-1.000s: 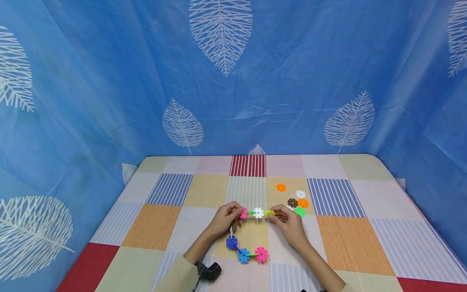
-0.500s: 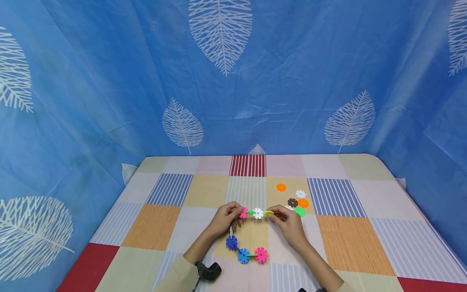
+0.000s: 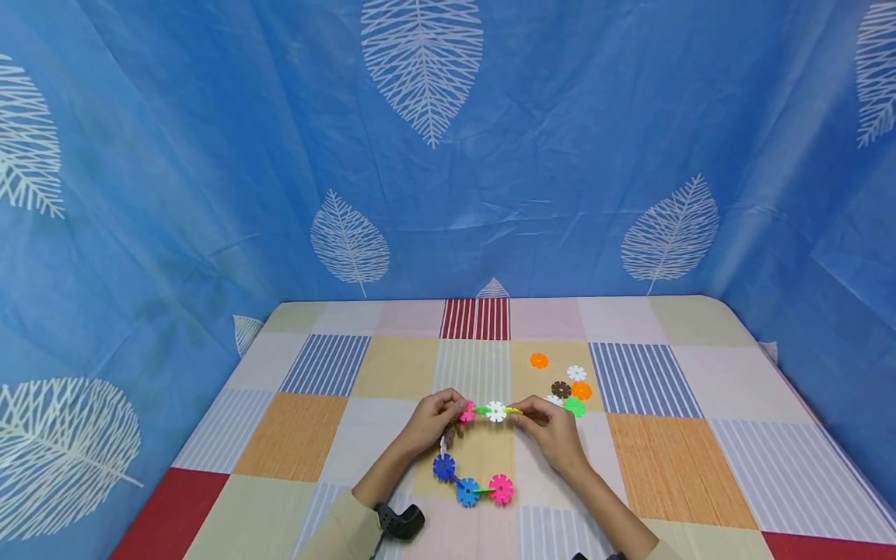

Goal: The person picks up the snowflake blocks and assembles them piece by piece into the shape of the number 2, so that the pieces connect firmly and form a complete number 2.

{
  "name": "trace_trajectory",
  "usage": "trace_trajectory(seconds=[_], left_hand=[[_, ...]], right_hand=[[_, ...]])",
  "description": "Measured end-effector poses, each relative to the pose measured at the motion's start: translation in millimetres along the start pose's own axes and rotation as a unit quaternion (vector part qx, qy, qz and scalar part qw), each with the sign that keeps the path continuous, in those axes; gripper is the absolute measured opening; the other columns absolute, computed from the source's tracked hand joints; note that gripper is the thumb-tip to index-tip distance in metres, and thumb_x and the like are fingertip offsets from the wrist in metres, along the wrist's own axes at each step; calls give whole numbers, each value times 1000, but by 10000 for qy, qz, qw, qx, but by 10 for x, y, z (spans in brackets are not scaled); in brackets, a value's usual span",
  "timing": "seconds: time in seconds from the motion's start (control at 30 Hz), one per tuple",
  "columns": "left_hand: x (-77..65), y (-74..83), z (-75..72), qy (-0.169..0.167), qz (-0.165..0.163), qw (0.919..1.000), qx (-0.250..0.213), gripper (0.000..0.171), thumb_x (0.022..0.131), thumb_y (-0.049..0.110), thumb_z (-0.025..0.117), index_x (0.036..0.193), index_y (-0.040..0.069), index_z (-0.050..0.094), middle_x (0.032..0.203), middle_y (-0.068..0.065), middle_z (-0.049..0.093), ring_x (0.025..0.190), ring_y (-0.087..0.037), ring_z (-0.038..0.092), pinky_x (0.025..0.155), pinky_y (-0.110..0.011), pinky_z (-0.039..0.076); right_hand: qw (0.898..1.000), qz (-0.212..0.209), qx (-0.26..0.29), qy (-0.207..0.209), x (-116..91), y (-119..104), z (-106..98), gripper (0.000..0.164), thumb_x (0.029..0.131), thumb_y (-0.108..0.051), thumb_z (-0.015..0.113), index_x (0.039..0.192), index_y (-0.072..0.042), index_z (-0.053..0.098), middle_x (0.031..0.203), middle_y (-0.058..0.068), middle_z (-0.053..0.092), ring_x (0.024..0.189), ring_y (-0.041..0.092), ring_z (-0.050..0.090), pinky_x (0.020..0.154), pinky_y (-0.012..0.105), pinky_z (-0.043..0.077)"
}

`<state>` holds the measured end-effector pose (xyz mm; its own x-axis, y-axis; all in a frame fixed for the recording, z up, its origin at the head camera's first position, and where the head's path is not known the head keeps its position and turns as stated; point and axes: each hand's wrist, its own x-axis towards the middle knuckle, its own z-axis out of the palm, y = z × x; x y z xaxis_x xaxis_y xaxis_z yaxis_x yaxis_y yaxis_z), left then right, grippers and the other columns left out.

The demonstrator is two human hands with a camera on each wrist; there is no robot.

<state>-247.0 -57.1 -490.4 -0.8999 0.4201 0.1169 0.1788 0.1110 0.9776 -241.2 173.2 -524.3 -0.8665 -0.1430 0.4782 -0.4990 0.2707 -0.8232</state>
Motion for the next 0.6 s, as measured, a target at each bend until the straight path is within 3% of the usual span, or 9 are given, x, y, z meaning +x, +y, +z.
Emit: trace_trajectory(seconds=[0.2,0.37,0.47,0.6], left_hand=[[1,11,-10,-106,-9,9998,-166,23,97,10,47,90,-10,55,70,-32,58,43,-13,47,41,-20,42],[-4,48,-17,23,-63,10000,53,20,97,9,47,93,-9,56,70,-31,58,44,-13,47,43,-20,41],[19,50,-16,128,-143,9998,109,17,95,7,49,102,-7,56,66,-31,55,42,-15,47,41,-22,39],[109,-67,-5,-22,-272,9983,515,32,90,14,60,121,6,55,68,-19,58,45,-13,47,43,-23,40]], right_hand=[[9999,-88,63,-26,-5,52,16,14,75,-2,73,84,-12,70,81,1,69,73,11,66,67,20,52],[9993,-153,343,-54,-8,60,25,18,76,4,70,91,-6,70,84,6,70,76,14,67,67,23,52],[9987,-181,445,-193,-4,33,33,20,78,7,67,96,-2,69,87,10,70,79,14,67,68,23,52],[9986,-424,150,-262,19,-104,37,21,79,12,64,98,4,64,87,15,69,79,19,67,69,19,51]])
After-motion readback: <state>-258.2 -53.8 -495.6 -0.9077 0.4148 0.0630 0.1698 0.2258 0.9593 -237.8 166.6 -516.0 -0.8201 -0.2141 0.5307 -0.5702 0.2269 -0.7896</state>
